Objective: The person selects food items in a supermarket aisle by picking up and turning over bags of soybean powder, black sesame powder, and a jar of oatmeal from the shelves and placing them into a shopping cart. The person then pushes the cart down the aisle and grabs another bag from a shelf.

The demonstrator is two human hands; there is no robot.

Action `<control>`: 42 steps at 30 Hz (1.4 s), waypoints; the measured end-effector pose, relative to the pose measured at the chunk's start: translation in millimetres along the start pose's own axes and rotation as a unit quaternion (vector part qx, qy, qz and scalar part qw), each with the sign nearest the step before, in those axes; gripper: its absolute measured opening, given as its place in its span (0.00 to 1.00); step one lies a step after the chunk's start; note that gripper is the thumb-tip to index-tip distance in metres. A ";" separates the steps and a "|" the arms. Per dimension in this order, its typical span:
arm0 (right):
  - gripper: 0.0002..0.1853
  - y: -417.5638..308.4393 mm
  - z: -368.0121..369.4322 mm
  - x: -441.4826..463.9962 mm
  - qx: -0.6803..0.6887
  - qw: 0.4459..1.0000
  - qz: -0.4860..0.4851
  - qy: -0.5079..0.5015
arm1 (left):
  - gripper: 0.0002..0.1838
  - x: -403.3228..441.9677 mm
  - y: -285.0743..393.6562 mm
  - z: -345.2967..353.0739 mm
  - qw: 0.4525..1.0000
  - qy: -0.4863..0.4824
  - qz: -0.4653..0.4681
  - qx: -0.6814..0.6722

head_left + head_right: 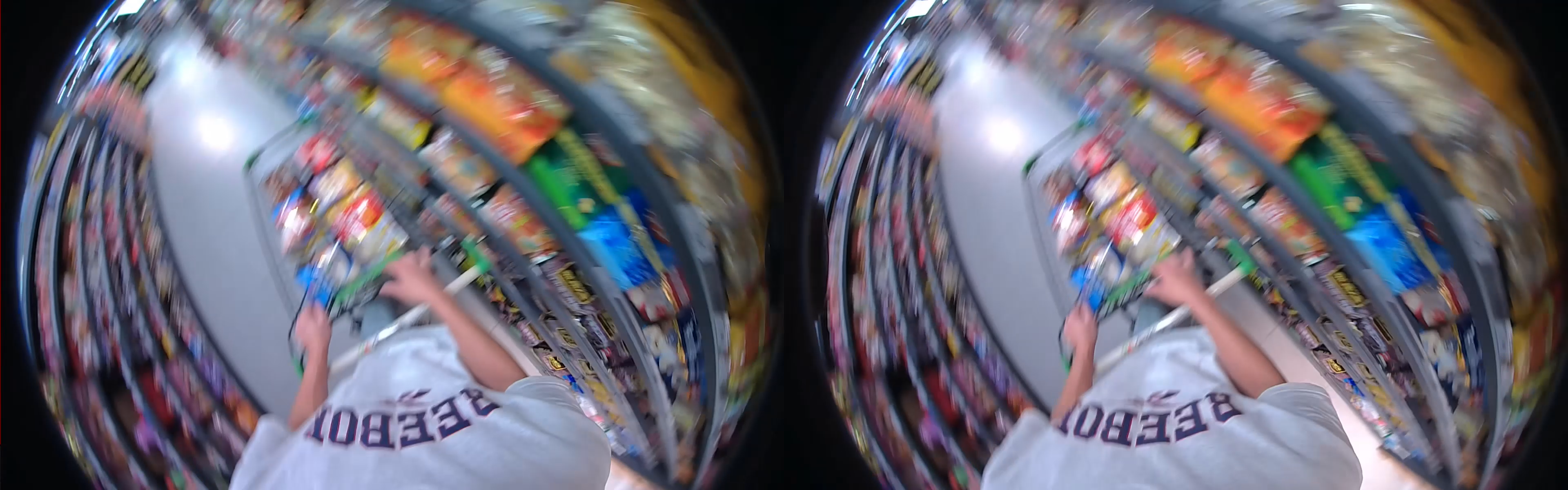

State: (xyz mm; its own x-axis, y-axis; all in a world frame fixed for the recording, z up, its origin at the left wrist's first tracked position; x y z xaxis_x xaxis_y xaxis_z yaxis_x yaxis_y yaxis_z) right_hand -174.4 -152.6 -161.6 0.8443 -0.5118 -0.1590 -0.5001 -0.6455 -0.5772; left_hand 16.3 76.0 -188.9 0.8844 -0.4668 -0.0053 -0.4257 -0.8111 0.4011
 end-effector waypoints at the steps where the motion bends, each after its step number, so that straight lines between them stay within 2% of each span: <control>1: 0.28 -0.1 -2.0 -1.7 0.005 1.000 -0.021 0.006 | 0.21 -0.8 -2.3 -0.2 1.000 -0.019 -0.011 0.006; 2: 0.26 -5.6 -8.7 -5.2 0.007 0.999 -0.042 0.025 | 0.21 -1.7 0.6 -3.1 0.999 -0.010 -0.015 0.027; 6: 0.27 -12.3 -11.8 -11.5 0.046 0.999 -0.023 0.005 | 0.20 -7.4 2.3 -11.0 0.999 -0.021 -0.027 0.021; 13: 0.27 -9.8 -12.9 -13.1 0.028 0.999 -0.030 -0.004 | 0.19 -12.5 8.5 -13.1 1.000 -0.006 -0.027 0.001; 15: 0.29 -21.7 -24.3 -12.3 0.029 0.997 0.013 -0.063 | 0.19 -14.7 -6.5 -3.1 1.000 0.006 -0.006 0.001; 17: 0.28 -7.8 1.7 -15.7 -0.003 0.999 -0.007 0.043 | 0.19 -16.1 -26.3 22.5 0.997 0.004 -0.014 -0.076; 18: 0.27 -4.8 0.8 -14.0 0.032 0.999 -0.010 0.008 | 0.19 -15.3 -24.5 22.6 0.994 0.001 -0.019 -0.108; 20: 0.27 -0.6 1.7 -13.3 0.032 0.999 -0.007 -0.021 | 0.18 -11.8 -15.7 17.4 1.000 0.000 -0.001 -0.007; 23: 0.28 3.4 1.6 -20.9 0.049 0.999 -0.009 0.002 | 0.20 -18.2 -1.4 8.4 0.998 0.060 0.026 0.023; 25: 0.28 -3.9 -17.1 -30.8 0.085 0.996 -0.013 0.018 | 0.20 -15.8 -8.4 12.7 0.995 0.052 0.037 0.071; 28: 0.29 -11.6 -55.5 -43.7 0.194 0.977 -0.013 0.086 | 0.20 -18.0 -2.1 4.8 0.996 0.041 0.022 0.075; 29: 0.29 -21.9 -86.3 -51.4 0.184 0.977 0.002 0.108 | 0.20 -18.1 -2.7 5.5 0.996 0.044 0.028 0.073; 30: 0.28 -27.7 -111.1 -57.6 0.211 0.962 -0.005 0.173 | 0.20 -18.3 -4.0 6.3 0.996 0.047 0.030 0.070; 31: 0.28 -28.7 -137.7 -64.9 0.145 0.953 -0.032 0.263 | 0.20 -18.2 -3.7 6.8 0.996 0.051 0.029 0.067; 32: 0.29 -37.5 -176.2 -75.3 0.149 0.939 -0.023 0.309 | 0.20 -19.8 -1.8 6.0 0.996 0.058 0.037 0.060; 33: 0.27 -45.9 -209.8 -85.1 0.175 0.911 -0.003 0.373 | 0.20 -21.3 -0.4 3.9 0.995 0.064 0.045 0.055; 34: 0.25 -47.4 -241.8 -94.0 0.123 0.859 -0.058 0.494 | 0.20 -21.0 -0.5 2.8 0.995 0.071 0.053 0.049; 35: 0.22 -51.6 -276.4 -106.5 0.082 0.826 -0.046 0.555 | 0.19 -18.9 -6.7 9.5 0.995 0.069 0.051 0.052; 36: 0.22 -60.4 -311.8 -122.1 -0.007 0.764 -0.084 0.640 | 0.19 -18.4 -9.7 11.4 0.995 0.067 0.052 0.053; 37: 0.21 -54.6 -336.9 -130.2 -0.006 0.709 -0.089 0.700 | 0.19 -18.3 -10.4 11.8 0.995 0.066 0.053 0.055; 38: 0.24 -54.1 -364.2 -142.4 -0.077 0.667 -0.065 0.738 | 0.19 -17.9 -10.2 12.5 0.995 0.066 0.054 0.056; 40: 0.31 -56.9 -410.4 -159.8 -0.137 0.631 -0.013 0.764 | 0.19 -17.6 -6.5 10.6 0.996 0.051 0.045 0.057; 42: 0.40 -54.8 -439.7 -169.3 -0.213 0.634 0.071 0.740 | 0.21 -19.2 -3.1 1.5 0.997 0.033 0.038 0.065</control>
State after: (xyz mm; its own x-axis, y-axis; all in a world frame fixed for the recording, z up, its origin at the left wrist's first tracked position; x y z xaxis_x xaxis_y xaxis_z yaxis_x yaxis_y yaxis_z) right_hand -374.7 -279.8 249.2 -0.1631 -0.3486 0.9230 -0.8241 -0.4663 -0.3217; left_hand 0.3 86.9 -191.4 0.8578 -0.5073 0.0823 -0.5087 -0.8155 0.2761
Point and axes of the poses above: each hand's wrist, its own x-axis towards the middle knuckle, its own z-axis out of the palm, y = z × x, the point moved 1 cm from there along x, towards the middle knuckle, and after that the axes turned 5 degrees about x, right-handed, at the moved point
